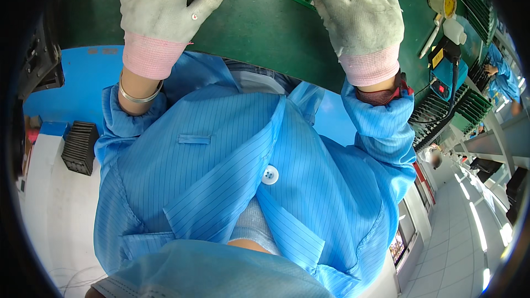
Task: Soldering electronic components onto a green circuit board at a manual assembly station.
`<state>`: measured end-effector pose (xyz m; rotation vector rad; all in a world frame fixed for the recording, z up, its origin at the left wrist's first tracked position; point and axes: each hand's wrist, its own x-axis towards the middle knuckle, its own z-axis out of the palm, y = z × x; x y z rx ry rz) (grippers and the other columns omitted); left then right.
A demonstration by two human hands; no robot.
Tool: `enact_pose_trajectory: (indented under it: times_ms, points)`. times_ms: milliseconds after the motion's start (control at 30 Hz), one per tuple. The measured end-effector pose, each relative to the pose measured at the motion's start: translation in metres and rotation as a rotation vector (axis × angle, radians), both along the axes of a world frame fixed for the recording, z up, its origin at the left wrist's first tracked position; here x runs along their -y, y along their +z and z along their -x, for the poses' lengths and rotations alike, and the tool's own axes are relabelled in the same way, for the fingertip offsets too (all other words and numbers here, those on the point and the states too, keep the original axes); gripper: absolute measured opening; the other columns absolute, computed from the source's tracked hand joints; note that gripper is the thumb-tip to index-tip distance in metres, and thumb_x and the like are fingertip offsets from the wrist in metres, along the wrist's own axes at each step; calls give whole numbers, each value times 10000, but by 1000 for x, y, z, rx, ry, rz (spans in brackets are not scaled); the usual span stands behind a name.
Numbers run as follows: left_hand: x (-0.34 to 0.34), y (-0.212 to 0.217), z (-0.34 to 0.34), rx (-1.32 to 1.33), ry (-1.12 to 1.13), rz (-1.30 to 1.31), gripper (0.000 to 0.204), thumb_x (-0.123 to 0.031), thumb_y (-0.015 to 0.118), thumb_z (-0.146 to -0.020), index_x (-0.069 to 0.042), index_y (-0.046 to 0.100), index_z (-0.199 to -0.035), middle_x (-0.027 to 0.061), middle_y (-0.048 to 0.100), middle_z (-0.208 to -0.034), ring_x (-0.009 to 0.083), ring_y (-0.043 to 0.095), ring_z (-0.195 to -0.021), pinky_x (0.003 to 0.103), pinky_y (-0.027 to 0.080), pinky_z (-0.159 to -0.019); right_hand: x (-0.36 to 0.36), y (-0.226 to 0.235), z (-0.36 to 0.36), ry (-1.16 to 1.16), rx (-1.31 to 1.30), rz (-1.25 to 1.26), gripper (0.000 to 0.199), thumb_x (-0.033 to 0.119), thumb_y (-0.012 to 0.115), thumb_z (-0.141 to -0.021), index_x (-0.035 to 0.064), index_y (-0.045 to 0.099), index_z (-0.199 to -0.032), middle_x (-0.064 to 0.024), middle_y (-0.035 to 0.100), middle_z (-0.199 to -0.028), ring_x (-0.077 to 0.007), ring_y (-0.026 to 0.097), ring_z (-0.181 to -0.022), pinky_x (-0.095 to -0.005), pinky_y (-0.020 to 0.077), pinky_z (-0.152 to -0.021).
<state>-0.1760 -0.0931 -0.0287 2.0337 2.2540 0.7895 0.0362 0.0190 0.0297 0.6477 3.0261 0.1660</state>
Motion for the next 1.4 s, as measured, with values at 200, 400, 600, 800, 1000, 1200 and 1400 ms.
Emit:
enact_pose_trajectory:
  times_ms: [200, 400, 600, 800, 1000, 1200, 1400]
  points:
    - [-1, 11, 0, 12, -10, 52, 508, -227, 707, -657, -63, 580, -1120, 180, 505, -1230, 346, 468, -1175, 496, 325, -1047, -2, -2, -2, -37, -18, 2, 159, 251, 708, -799, 160, 703, -929, -5, 689, -844, -211, 655, -813, -351, 501, -738]
    - [0, 13, -1, 15, -9, 74, 510, -224, 711, -655, -69, 579, -1122, 177, 505, -1233, 344, 470, -1176, 496, 323, -1049, -2, 5, 3, 7, 96, -15, 171, 223, 688, -819, 153, 696, -975, -19, 690, -884, -234, 651, -835, -363, 490, -742]
    - [1, 12, 0, 20, -8, 79, 512, -222, 715, -654, -67, 580, -1123, 176, 504, -1236, 343, 470, -1181, 498, 322, -1049, -2, 1, 4, 29, 171, -97, 169, 226, 680, -810, 178, 678, -972, 1, 682, -859, -209, 654, -840, -367, 503, -772]
    - [1, -3, 0, 12, -6, -78, 531, -227, 715, -657, -61, 581, -1143, 181, 501, -1246, 347, 468, -1185, 499, 320, -1052, -3, 7, 13, 62, 164, -50, 174, 208, 685, -813, 144, 678, -975, -22, 683, -882, -227, 645, -825, -368, 491, -746]
    - [0, 9, 0, 21, 14, 82, 536, -241, 712, -663, -60, 588, -1152, 184, 499, -1256, 354, 462, -1191, 511, 313, -1054, -7, 7, -4, -88, -116, 250, 230, 89, 695, -790, 92, 700, -1020, -68, 687, -918, -225, 658, -808, -323, 511, -736]
    - [-3, 14, -16, -3, -123, -70, 545, -280, 729, -655, -89, 598, -1148, 133, 520, -1224, 321, 469, -1169, 539, 317, -1036, 11, -24, -45, -583, -524, 547, 280, 103, 673, -823, 83, 690, -1101, -44, 697, -950, -171, 656, -820, -286, 530, -743]
    - [-28, 18, -46, -10, -482, -18, 539, -317, 730, -692, -72, 604, -1156, 104, 565, -1160, 277, 515, -1102, 496, 376, -1003, 44, -19, -43, -957, -997, 1198, 583, 186, 620, -905, -90, 408, -1372, -172, 589, -1255, -171, 584, -1057, -270, 478, -891]
